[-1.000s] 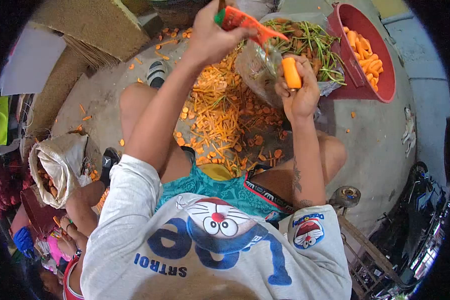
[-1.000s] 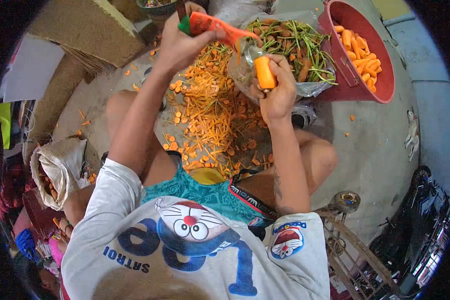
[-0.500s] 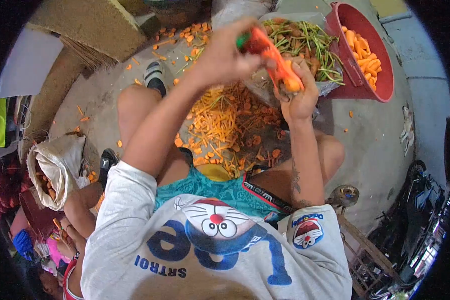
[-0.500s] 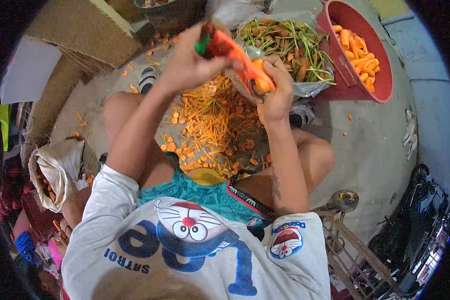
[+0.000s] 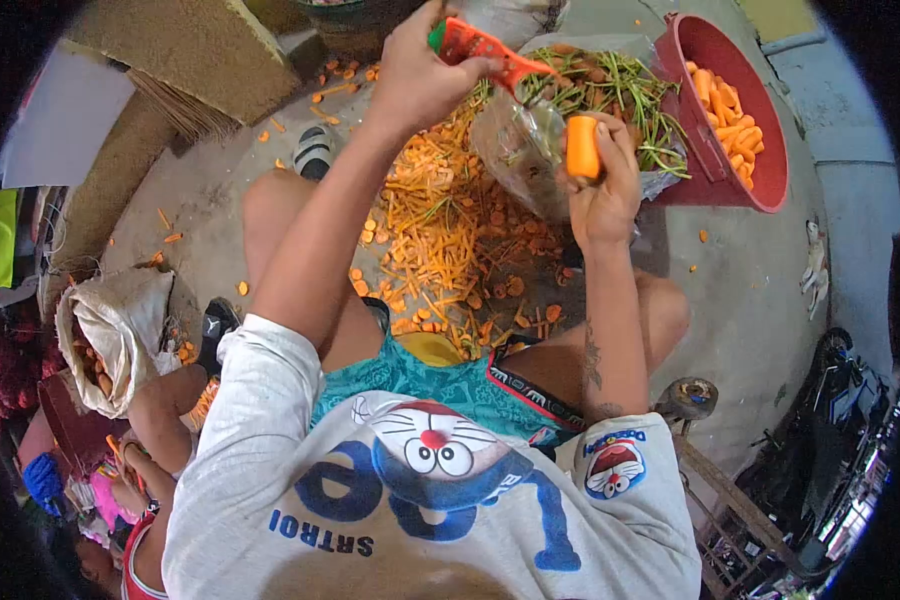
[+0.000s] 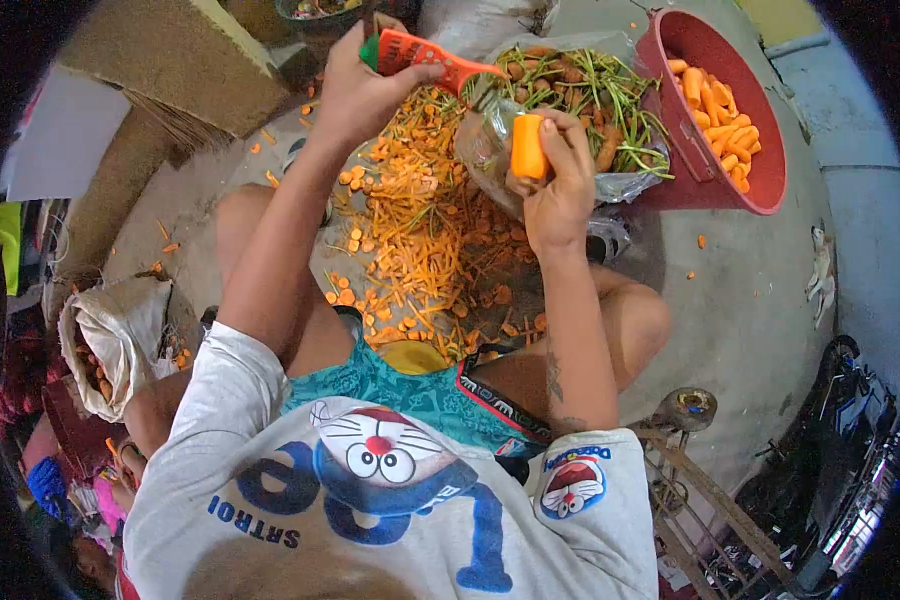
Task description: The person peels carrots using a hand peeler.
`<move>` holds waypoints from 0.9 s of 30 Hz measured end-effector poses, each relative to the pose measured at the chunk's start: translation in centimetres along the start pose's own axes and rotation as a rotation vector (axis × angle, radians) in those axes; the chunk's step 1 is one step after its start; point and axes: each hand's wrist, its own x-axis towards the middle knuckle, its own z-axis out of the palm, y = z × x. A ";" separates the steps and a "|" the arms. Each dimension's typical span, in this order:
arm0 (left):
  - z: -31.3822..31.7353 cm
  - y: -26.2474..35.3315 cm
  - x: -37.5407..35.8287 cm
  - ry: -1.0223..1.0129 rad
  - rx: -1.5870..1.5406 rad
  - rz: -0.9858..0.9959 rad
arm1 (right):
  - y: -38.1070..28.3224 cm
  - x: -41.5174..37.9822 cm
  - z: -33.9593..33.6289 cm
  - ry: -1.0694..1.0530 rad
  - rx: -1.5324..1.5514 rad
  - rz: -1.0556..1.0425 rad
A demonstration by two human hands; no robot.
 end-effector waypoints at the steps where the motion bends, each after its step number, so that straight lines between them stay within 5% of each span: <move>1: -0.1 0.2 0.1 0.026 0.043 -0.055 | -0.4 0.0 0.4 -0.008 0.000 -0.007; 6: 0.7 1.9 -1.1 -0.180 0.388 -0.125 | -0.4 -0.2 -0.1 0.016 0.151 0.008; 14: 3.5 3.4 -2.9 -0.438 0.331 -0.017 | 1.2 0.1 -0.4 0.120 0.263 0.059; 24: 3.5 0.5 -2.7 -0.399 0.331 -0.052 | 1.4 -0.8 -0.1 -0.044 0.135 -0.085; 27: 2.2 -0.5 -1.5 -0.605 0.491 -0.295 | 0.6 -0.3 0.3 -0.134 0.104 -0.113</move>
